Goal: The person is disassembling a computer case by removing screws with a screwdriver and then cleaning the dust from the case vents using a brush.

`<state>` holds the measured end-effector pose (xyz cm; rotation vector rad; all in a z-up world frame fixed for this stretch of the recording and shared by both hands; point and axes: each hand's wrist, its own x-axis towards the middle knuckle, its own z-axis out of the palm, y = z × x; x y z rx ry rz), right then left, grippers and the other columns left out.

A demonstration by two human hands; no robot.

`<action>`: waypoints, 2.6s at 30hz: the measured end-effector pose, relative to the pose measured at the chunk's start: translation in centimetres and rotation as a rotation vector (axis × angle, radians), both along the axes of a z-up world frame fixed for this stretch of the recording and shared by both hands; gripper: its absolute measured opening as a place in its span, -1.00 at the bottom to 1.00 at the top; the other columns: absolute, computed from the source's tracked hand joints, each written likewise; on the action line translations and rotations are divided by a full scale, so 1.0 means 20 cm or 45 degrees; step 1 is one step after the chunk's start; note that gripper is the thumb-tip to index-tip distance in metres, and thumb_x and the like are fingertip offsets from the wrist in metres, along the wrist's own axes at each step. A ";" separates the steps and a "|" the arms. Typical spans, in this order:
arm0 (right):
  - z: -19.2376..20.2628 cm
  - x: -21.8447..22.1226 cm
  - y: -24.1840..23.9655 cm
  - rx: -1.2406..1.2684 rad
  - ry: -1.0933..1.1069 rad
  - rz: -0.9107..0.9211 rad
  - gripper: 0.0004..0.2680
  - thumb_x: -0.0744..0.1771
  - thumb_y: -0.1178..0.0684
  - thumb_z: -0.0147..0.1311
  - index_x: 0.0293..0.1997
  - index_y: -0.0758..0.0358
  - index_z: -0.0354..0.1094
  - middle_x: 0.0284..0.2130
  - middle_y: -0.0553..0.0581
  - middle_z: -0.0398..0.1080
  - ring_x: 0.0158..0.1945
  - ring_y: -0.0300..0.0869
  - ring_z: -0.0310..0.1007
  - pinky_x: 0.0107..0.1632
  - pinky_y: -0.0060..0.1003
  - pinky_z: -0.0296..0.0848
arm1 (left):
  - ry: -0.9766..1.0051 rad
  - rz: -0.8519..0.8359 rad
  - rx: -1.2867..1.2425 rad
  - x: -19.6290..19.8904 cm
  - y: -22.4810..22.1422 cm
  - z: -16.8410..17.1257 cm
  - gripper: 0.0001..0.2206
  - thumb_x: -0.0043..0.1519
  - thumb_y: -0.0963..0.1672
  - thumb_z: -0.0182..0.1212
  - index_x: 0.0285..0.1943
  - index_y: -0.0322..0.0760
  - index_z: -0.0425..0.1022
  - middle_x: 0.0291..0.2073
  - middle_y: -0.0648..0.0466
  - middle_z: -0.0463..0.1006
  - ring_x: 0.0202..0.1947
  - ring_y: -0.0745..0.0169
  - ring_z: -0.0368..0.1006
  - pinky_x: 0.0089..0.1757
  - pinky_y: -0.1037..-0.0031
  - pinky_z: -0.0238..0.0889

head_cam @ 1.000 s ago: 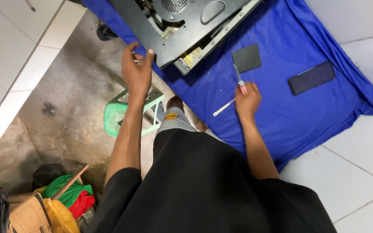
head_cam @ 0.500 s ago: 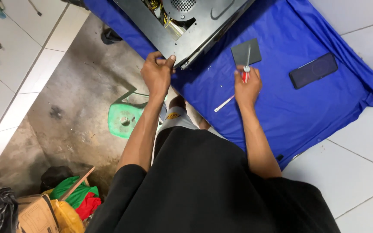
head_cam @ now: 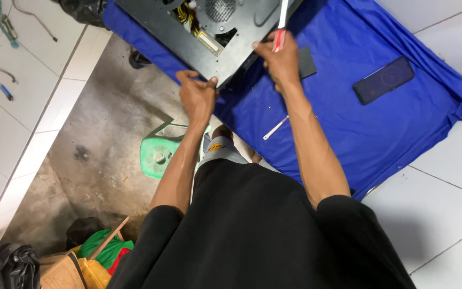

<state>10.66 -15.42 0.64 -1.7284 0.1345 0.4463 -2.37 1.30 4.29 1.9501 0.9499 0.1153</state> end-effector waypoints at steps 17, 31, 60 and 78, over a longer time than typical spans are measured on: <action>-0.18 -0.38 -0.39 -0.614 -0.517 0.134 -0.88 0.37 0.06 0.14 -0.13 0.24 0.33 -0.34 0.15 0.37 -0.36 -0.02 0.39 -0.27 -0.14 0.36 | 0.074 -0.891 0.939 0.02 0.09 -0.32 -0.25 0.40 0.23 0.13 0.65 -0.13 0.04 0.52 -0.36 -0.42 0.47 -0.58 -0.61 0.39 -0.28 -0.33; -0.26 -1.02 -0.90 -0.761 -0.177 0.144 -0.67 0.26 0.16 0.28 0.16 0.11 0.47 -0.13 0.28 0.53 -0.03 0.24 0.52 0.01 0.04 0.47 | -0.425 -0.891 1.031 -0.23 -0.41 -0.60 -0.81 0.20 -0.04 0.25 -0.03 0.05 0.50 -0.22 0.22 0.43 -0.06 0.23 0.42 -0.04 0.31 0.21; 0.31 -0.84 -0.66 -0.502 -0.497 0.265 -0.70 0.27 0.21 0.35 0.10 0.05 0.57 -0.16 0.10 0.56 -0.06 0.05 0.57 0.00 -0.12 0.50 | -0.418 -0.153 -1.358 -0.24 -0.42 -0.42 -0.75 0.15 -0.28 0.44 0.00 -0.45 0.58 -0.26 -0.15 0.62 -0.26 0.19 0.63 -0.15 0.33 0.62; 0.36 -0.84 -0.64 -0.580 -0.739 0.391 -0.74 0.28 0.24 0.33 0.07 0.13 0.59 -0.21 0.19 0.55 -0.12 0.13 0.57 -0.03 -0.02 0.52 | -0.354 -0.281 -1.071 -0.25 -0.35 -0.27 -0.75 0.05 -0.28 0.53 -0.12 -0.49 0.63 -0.36 -0.23 0.63 -0.39 0.22 0.64 -0.27 0.48 0.61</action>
